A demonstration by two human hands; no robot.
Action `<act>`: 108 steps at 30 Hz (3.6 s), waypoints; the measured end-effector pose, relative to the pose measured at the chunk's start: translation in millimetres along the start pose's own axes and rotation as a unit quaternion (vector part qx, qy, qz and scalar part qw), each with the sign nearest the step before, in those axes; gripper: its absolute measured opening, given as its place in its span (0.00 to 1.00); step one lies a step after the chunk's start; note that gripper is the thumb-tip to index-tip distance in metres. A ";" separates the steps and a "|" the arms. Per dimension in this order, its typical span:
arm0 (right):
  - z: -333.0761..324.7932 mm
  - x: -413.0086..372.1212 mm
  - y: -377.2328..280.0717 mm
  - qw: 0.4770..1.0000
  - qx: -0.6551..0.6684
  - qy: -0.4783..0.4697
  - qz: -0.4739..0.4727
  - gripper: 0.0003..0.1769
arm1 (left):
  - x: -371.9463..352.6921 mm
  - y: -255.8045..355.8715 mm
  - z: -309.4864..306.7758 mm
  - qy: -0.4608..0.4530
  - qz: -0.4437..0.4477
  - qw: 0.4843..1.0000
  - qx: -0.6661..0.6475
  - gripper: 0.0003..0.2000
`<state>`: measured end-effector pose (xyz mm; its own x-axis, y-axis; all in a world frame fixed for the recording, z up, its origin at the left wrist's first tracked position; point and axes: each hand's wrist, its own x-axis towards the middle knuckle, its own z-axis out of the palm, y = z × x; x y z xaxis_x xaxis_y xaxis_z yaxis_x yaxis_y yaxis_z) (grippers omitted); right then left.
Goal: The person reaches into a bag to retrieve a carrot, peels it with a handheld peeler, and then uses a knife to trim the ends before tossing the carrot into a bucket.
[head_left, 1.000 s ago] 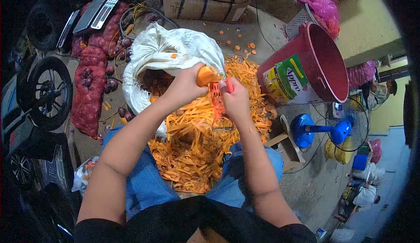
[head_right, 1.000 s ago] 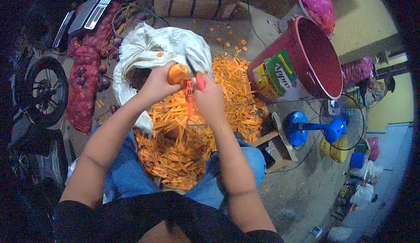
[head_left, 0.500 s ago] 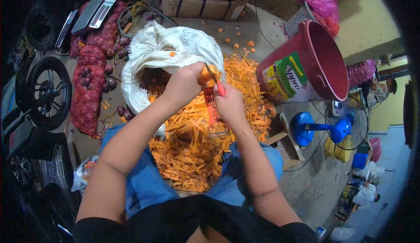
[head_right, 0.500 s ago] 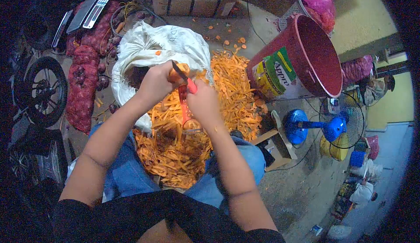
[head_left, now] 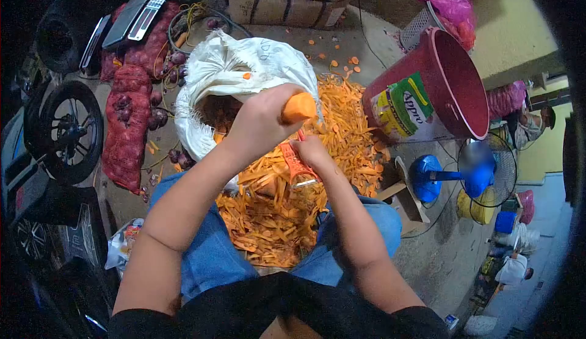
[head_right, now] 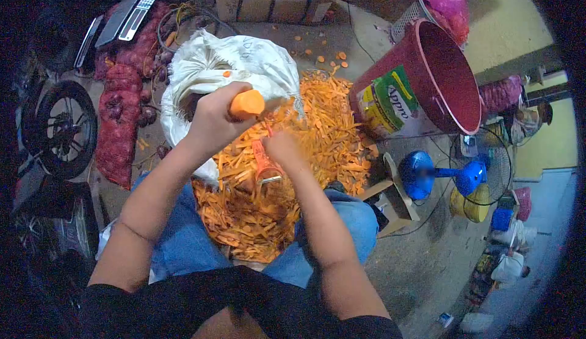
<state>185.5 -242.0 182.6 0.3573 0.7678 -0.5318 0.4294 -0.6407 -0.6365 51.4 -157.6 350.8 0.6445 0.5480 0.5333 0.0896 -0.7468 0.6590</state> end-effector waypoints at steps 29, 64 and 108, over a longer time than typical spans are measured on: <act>-219.4 -123.5 14.6 0.473 0.667 0.554 -0.154 0.14 | 167.5 72.9 134.3 -0.143 -0.036 0.982 -0.115 0.37; -176.8 -72.9 -22.5 0.710 0.595 0.370 -0.076 0.11 | -204.2 -306.1 101.1 0.065 -0.530 0.842 0.078 0.09; -152.0 -43.6 -48.8 0.751 0.587 0.300 -0.040 0.09 | -215.4 -345.8 33.4 -0.018 -0.724 0.622 -0.297 0.06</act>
<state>275.1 -244.1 321.8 0.8301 0.4406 -0.3417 -0.4313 0.1189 -0.8943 -93.0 -30.0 -9.6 0.2324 0.4662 -0.8536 0.3061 0.7980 0.5192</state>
